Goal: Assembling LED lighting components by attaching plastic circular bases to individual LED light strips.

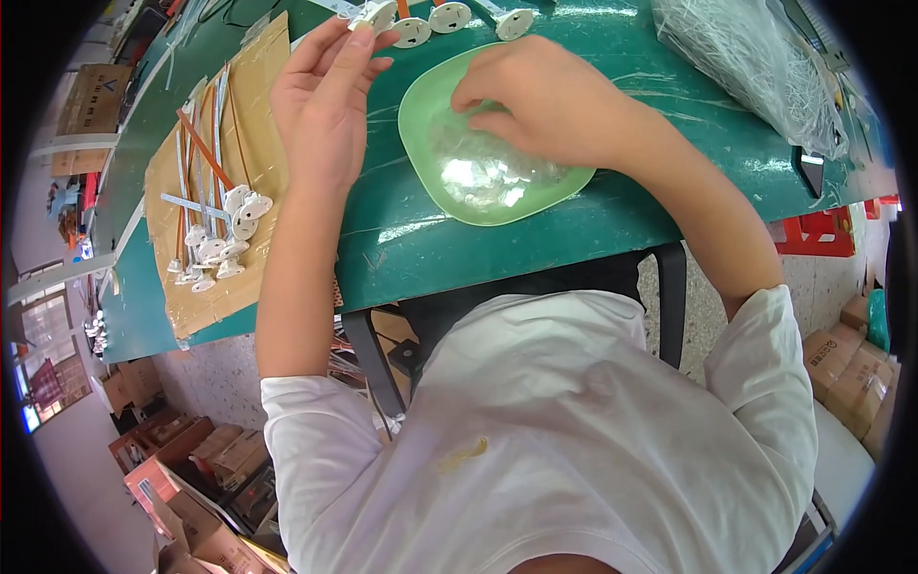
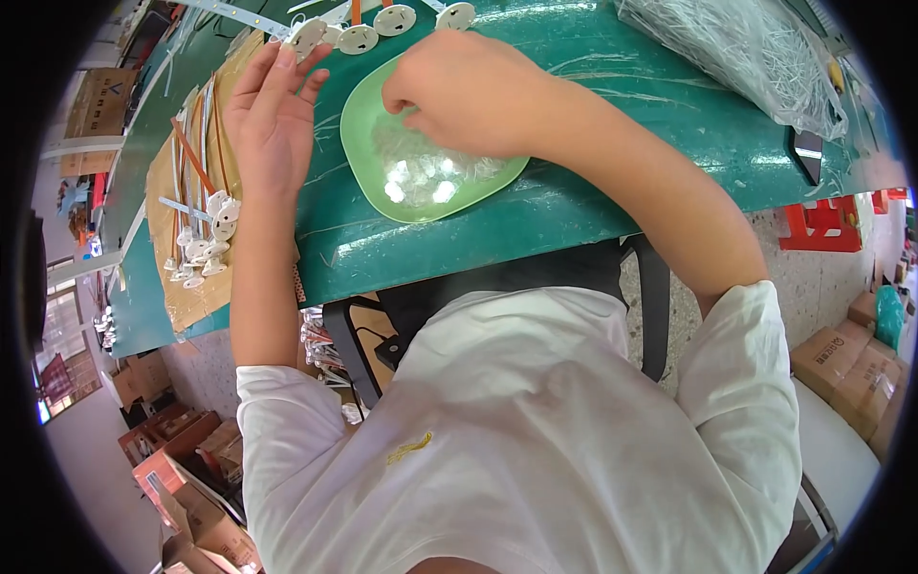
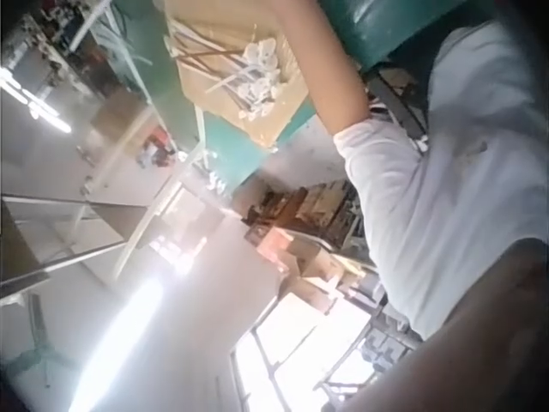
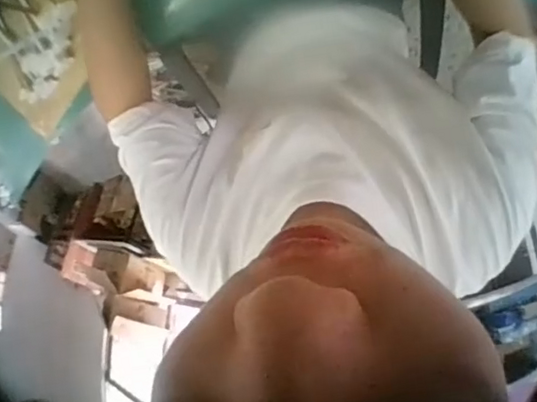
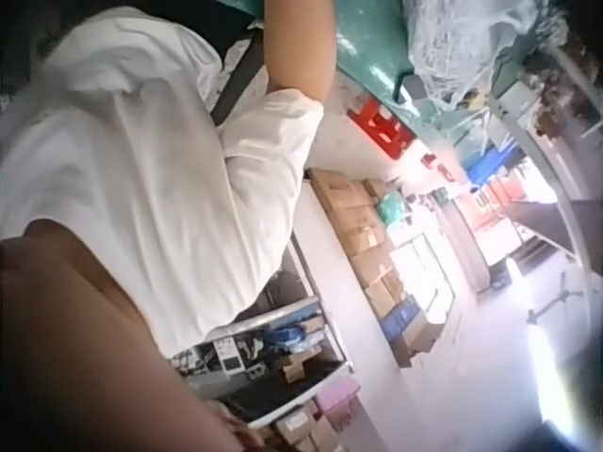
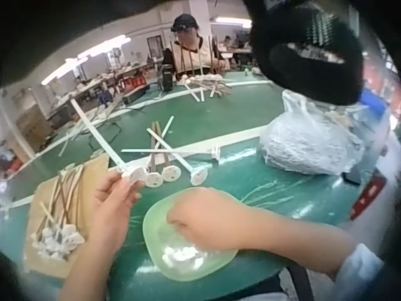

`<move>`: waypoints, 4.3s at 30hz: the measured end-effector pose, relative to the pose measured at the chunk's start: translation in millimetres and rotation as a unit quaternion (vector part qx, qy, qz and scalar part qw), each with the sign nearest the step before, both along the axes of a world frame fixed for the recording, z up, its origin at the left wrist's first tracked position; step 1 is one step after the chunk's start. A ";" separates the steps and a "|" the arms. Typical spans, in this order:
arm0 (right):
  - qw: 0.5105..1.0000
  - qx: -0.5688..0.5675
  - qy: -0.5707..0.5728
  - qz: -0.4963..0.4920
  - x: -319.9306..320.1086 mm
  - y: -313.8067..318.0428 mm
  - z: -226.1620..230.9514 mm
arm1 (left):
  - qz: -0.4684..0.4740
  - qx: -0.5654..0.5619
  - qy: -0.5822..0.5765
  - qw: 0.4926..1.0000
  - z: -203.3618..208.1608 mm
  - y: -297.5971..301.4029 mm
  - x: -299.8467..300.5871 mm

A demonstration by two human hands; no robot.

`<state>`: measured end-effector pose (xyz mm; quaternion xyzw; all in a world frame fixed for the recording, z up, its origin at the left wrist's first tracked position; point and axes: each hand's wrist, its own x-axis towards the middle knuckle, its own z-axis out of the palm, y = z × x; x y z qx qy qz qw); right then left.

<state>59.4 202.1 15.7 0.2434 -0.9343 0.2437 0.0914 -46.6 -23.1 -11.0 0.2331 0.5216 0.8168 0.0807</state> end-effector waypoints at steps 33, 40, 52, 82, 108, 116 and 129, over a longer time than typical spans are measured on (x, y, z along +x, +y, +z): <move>0.960 -0.279 -0.008 -0.020 1.3 -4.6 11.4 | 0.016 -0.117 0.081 0.990 17.7 16.0 24.7; 0.873 -0.473 -0.117 0.018 -1.5 -2.2 8.1 | 0.015 -0.118 0.078 0.990 17.6 17.0 26.8; 0.939 -0.313 0.131 -0.064 6.1 -9.0 18.4 | -0.009 -0.132 0.152 0.979 21.5 22.9 40.2; 0.907 -0.388 0.161 0.013 2.1 -9.0 6.3 | 0.014 -0.163 0.164 0.973 17.7 20.8 39.5; 0.902 -0.210 0.378 0.012 1.9 -9.4 12.0 | -0.077 -0.054 0.139 0.986 24.0 23.2 52.8; 0.894 -0.189 0.407 -0.011 -6.0 -17.4 -1.0 | -0.015 -0.103 0.137 0.985 29.7 30.3 55.0; 0.922 -0.252 0.295 0.016 2.6 -4.7 9.2 | 0.045 -0.202 0.168 0.964 67.4 -12.0 37.4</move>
